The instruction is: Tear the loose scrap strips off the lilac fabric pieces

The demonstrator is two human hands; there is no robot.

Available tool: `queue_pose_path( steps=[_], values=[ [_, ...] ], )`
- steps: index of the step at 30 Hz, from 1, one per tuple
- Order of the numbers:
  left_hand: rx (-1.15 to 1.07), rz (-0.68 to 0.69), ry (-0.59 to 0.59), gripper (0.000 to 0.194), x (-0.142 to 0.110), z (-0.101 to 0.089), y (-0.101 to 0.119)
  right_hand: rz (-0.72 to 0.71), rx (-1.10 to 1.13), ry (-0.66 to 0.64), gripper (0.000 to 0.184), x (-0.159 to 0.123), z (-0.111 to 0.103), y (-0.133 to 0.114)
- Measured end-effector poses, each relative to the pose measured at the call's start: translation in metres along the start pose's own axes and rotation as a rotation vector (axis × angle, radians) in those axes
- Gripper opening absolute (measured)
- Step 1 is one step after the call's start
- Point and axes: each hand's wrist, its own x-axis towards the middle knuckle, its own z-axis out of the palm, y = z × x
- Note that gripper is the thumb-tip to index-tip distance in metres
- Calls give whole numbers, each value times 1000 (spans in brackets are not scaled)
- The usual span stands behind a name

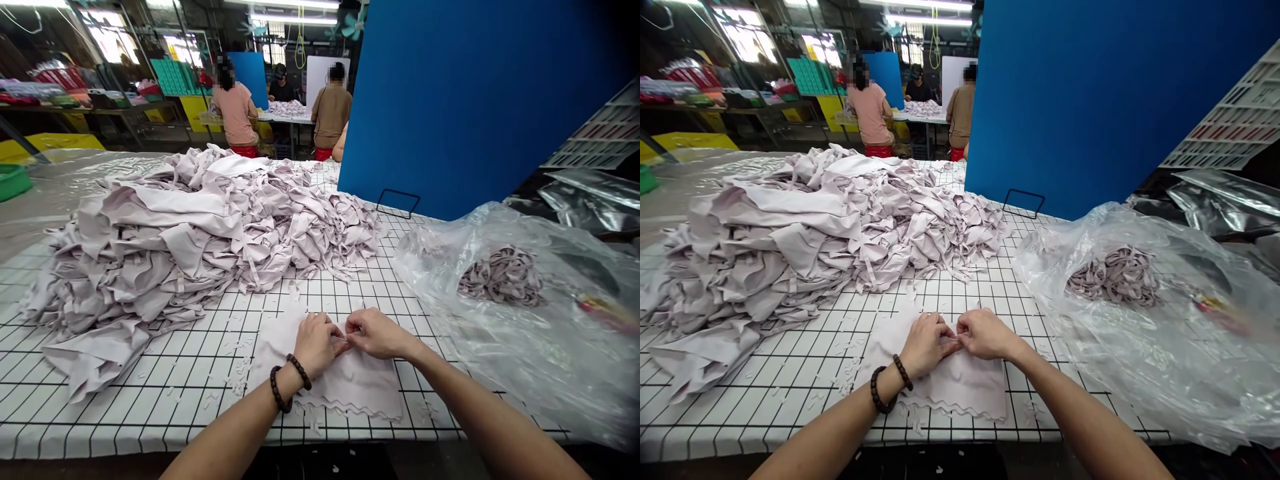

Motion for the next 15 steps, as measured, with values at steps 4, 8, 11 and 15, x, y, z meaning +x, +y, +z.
queue_pose_path(
  steps=[4, 8, 11, 15],
  values=[
    [-14, -12, 6, 30, 1, 0, 0, -73, -119, -25, 13, 3, -3, -4],
    [-18, -19, 7, 27, 0, 0, 0, -134, -184, -66, 12, 6, -5, -3],
    [-26, -21, 13, 22, -1, 0, 1, -161, -197, -90, 12, 8, -7, -1],
    [-44, -16, 16, 18, -2, -1, 3, -165, -207, -117, 12, 9, -7, 0]
  ],
)
